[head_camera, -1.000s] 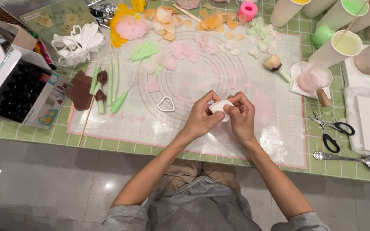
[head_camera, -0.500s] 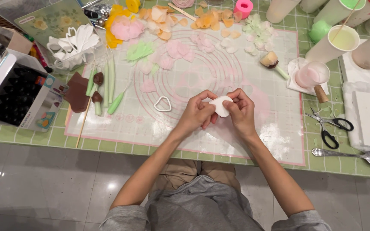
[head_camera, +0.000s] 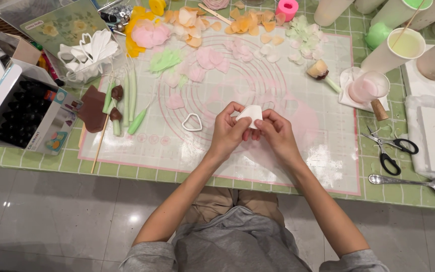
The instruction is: Cutting out heart shapes from wax and refining them by hand at a candle studio workbench.
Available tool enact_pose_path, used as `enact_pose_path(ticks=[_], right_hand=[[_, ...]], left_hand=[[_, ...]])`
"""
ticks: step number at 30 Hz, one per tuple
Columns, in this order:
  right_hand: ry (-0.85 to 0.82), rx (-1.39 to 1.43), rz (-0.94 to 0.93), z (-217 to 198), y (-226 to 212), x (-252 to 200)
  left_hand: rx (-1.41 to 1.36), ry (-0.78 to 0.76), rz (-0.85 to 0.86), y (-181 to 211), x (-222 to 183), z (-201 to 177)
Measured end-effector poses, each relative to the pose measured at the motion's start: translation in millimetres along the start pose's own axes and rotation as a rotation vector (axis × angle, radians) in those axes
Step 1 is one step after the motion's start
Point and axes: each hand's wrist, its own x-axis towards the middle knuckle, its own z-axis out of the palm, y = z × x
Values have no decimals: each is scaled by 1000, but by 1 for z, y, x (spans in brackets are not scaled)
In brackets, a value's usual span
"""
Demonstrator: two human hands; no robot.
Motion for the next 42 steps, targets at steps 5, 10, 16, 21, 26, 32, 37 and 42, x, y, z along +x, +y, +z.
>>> enact_pose_path(ticks=[5,10,16,21,26,32,37,42], right_hand=[[110,2,-61,1,17,1],[153,107,-68,-3,22,6],[149,110,-42,-3,15,5],[136,97,-66,-4,22,7],[56,10,-105,-1,9,4],[-134,31,-241,4,-17,-2],[-78,-10,-184,-15,8,-1],[-64,-37,-132,-19,8,3]], left_hand=[[27,26,90,-15,1,3],[-26,8,95,-4,-5,8],[-80,-56,-74,8,-7,8],[-84,-47,-21,-1,-9,2],[-107,-39,-27,6,-11,2],[-317,-119,-93,28,-17,6],[-414,-203,-222,32,-14,-2],[605,75,272,58,-22,-4]])
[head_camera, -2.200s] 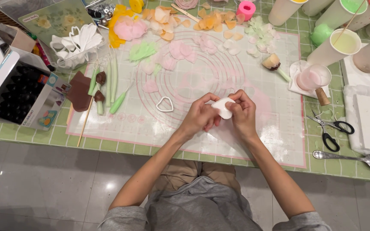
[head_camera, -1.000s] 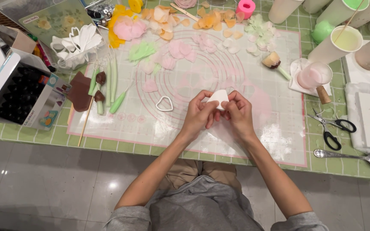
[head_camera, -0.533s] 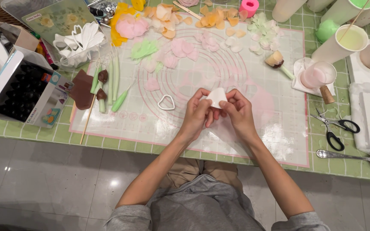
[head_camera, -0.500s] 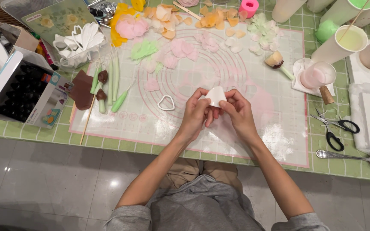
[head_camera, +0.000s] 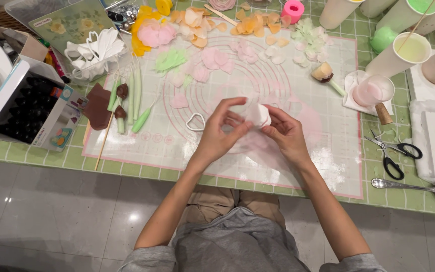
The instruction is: Cutting out heart shapes from wax and refining them by hand at a candle studio workbench.
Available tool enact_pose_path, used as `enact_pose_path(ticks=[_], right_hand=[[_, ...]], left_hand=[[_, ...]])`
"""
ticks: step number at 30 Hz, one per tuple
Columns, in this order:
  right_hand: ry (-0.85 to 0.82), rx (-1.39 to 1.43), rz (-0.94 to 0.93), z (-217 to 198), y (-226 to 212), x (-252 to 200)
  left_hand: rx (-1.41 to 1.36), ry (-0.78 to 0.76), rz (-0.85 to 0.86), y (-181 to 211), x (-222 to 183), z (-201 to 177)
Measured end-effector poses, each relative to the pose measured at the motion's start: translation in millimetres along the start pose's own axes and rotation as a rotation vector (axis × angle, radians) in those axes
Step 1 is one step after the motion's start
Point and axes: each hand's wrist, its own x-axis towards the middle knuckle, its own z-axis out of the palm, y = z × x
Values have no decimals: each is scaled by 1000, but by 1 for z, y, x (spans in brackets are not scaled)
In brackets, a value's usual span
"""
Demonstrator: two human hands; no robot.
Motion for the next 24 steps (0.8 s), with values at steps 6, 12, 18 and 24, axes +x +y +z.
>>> enact_pose_path(ticks=[6,12,18,24], right_hand=[[-55,13,34,9,-10,1],[-109,153,69,5,-22,0],[-141,221,99,0,0,1],[-127,227,149,-14,25,-3]], left_hand=[[8,-130,110,8,-2,-6],[410,30,36,26,-23,-46],[796,27,181,20,-35,-49],[445,-67,338,43,-13,-17]])
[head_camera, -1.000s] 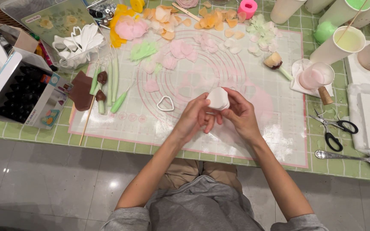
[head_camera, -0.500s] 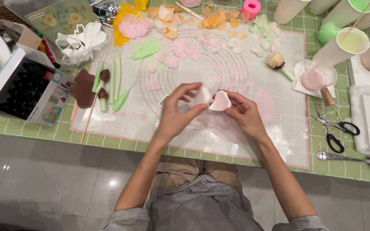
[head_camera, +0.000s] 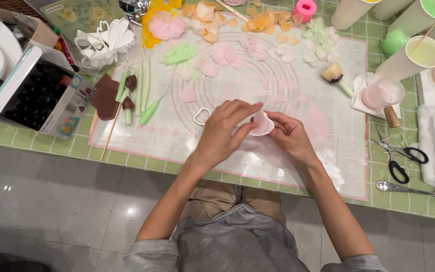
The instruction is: Cutting out heart shapes from wax and refining them by hand at a candle studio workbench.
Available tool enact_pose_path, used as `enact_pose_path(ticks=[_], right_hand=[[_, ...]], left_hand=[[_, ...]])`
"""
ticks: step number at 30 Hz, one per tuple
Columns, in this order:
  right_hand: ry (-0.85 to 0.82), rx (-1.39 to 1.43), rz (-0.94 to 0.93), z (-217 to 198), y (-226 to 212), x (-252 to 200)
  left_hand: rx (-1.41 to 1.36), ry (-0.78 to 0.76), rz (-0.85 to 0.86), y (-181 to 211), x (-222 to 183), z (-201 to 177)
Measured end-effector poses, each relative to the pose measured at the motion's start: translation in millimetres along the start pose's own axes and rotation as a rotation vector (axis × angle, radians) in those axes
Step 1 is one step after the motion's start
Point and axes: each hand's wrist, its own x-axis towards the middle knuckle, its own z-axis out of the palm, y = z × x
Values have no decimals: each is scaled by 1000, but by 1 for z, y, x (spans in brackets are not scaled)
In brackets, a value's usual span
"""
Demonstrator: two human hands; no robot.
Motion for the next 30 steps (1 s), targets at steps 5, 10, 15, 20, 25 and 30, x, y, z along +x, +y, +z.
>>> enact_pose_path(ticks=[5,10,15,20,25,30], right_hand=[[46,-6,3,-9,4,-5],[74,44,-37,-9,-2,-7],[116,75,-84,4,-46,-18],[161,224,-93,-21,-49,-28],[167,437,-63,-37,-50,-37],[341,228,-73,-78,-41,-50]], left_hand=[[47,70,21,-3,2,19],[-24,99,16,-42,15,14],[190,257,-347,-130,49,-32],[530,206,-445,-161,60,-52],[651,276,-350,-140,37,-48],[415,-422,-297,-97,0,-50]])
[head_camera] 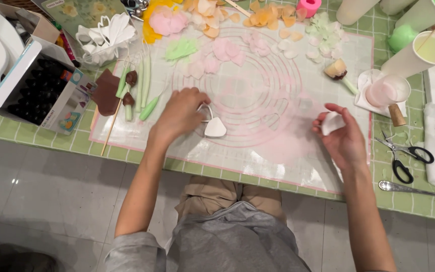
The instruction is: Cutting out heart shapes from wax and refining them by hand at a candle studio workbench.
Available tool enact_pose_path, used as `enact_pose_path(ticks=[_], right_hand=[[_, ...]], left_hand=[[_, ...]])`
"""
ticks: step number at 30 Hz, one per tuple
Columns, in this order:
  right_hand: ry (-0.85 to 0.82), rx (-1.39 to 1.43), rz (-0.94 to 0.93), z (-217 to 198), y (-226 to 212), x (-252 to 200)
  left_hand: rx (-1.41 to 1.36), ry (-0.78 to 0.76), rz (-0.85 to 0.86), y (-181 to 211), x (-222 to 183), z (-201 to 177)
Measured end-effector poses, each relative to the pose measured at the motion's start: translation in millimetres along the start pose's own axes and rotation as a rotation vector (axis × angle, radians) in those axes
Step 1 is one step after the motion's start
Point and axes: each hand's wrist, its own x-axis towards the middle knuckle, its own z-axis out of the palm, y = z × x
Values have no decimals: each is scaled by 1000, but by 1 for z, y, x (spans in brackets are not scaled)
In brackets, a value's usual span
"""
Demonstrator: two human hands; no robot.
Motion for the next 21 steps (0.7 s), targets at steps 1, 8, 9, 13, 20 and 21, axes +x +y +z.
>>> enact_pose_path(ticks=[1,8,9,13,20,21], right_hand=[[2,3,0,-7,-4,0],[171,-264,-163,-44,-38,-16],[201,-346,-192,-52,-40,-18],[335,-620,-214,-51,-46,-33],[272,-1029,-188,-24,-37,-19],[225,-1044,-186,-21,-36,-17]], left_hand=[[2,-3,1,3,-5,-1],[-75,35,74,9,-13,-2],[-65,22,58,9,-12,-2],[-102,119,26,31,3,-21],[-339,-95,419,121,88,44],[-304,-159,522,131,105,65]])
